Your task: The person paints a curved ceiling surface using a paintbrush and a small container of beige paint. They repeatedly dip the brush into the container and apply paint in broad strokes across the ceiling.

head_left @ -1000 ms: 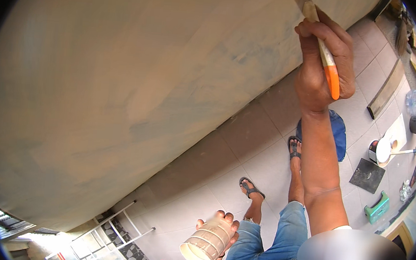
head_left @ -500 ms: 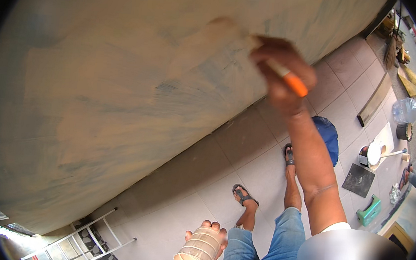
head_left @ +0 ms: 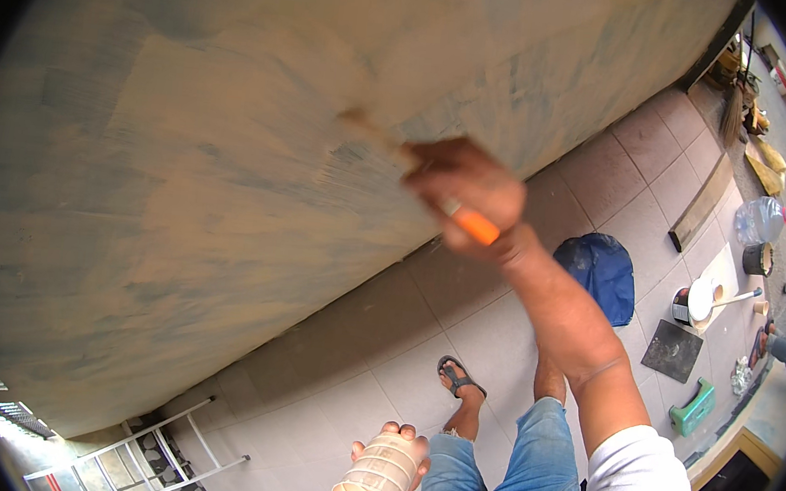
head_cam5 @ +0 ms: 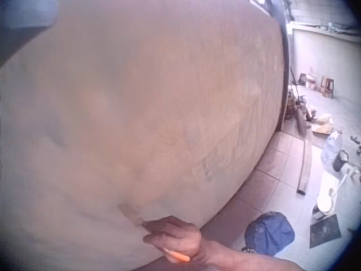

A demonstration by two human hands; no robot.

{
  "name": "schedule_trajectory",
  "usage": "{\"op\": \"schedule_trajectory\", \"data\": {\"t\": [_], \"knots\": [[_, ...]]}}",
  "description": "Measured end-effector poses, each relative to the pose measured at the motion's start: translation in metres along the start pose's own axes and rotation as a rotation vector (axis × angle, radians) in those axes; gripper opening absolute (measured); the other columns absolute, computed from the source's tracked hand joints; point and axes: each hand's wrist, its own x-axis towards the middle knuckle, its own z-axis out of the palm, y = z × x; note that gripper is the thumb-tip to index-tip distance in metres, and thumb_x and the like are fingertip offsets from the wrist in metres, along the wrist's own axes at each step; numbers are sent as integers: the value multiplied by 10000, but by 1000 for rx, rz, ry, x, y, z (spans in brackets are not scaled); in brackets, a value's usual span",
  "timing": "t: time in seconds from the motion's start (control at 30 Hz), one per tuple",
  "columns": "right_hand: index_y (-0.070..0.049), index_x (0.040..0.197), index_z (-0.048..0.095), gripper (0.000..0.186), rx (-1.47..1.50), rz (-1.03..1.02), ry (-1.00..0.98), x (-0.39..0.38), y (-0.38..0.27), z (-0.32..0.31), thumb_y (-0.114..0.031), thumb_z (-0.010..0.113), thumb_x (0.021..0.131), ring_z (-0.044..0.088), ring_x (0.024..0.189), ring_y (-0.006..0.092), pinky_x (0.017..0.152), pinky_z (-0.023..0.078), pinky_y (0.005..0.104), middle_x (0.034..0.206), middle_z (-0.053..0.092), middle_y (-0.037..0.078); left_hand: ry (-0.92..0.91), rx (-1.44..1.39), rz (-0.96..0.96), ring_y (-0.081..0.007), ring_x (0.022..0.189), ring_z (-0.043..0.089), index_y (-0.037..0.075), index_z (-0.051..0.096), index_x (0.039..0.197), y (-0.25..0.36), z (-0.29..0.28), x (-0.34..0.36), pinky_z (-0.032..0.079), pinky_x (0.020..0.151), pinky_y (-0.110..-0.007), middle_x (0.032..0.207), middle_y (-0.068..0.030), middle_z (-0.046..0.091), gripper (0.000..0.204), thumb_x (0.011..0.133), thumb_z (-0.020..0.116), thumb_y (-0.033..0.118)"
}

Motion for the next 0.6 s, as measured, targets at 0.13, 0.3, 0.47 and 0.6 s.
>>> {"op": "schedule_trajectory", "data": {"t": [0.13,0.3,0.47,0.6], "knots": [[-7,950,756,171,-385,172,444,32,46,-65,110,738,827,772,928,275,766,614,361,983,780,117,-1,-16,-17,-383,1257,521,69,552,1459,-1,2,0,570,911,-521,1385,-186,567,645,1053,613,567],[-22,967,755,173,-252,79,243,-7,31,-26,105,742,851,767,978,287,812,611,378,1041,772,149,38,0,-38,-383,1254,524,68,554,1454,-5,3,0,570,909,-522,1385,-187,568,650,1049,618,573],[-13,953,765,221,179,280,35,-53,7,14,125,774,782,763,1029,311,841,628,369,1085,783,164,34,42,-60,-379,1257,526,73,554,1457,-13,12,12,569,912,-518,1392,-184,568,649,1049,617,575],[-18,965,775,209,-477,116,147,-32,76,-69,75,809,780,766,1027,281,820,646,350,1088,783,79,5,29,-71,-374,1263,526,83,553,1462,-18,12,19,568,915,-514,1400,-179,571,648,1049,614,579]]}}
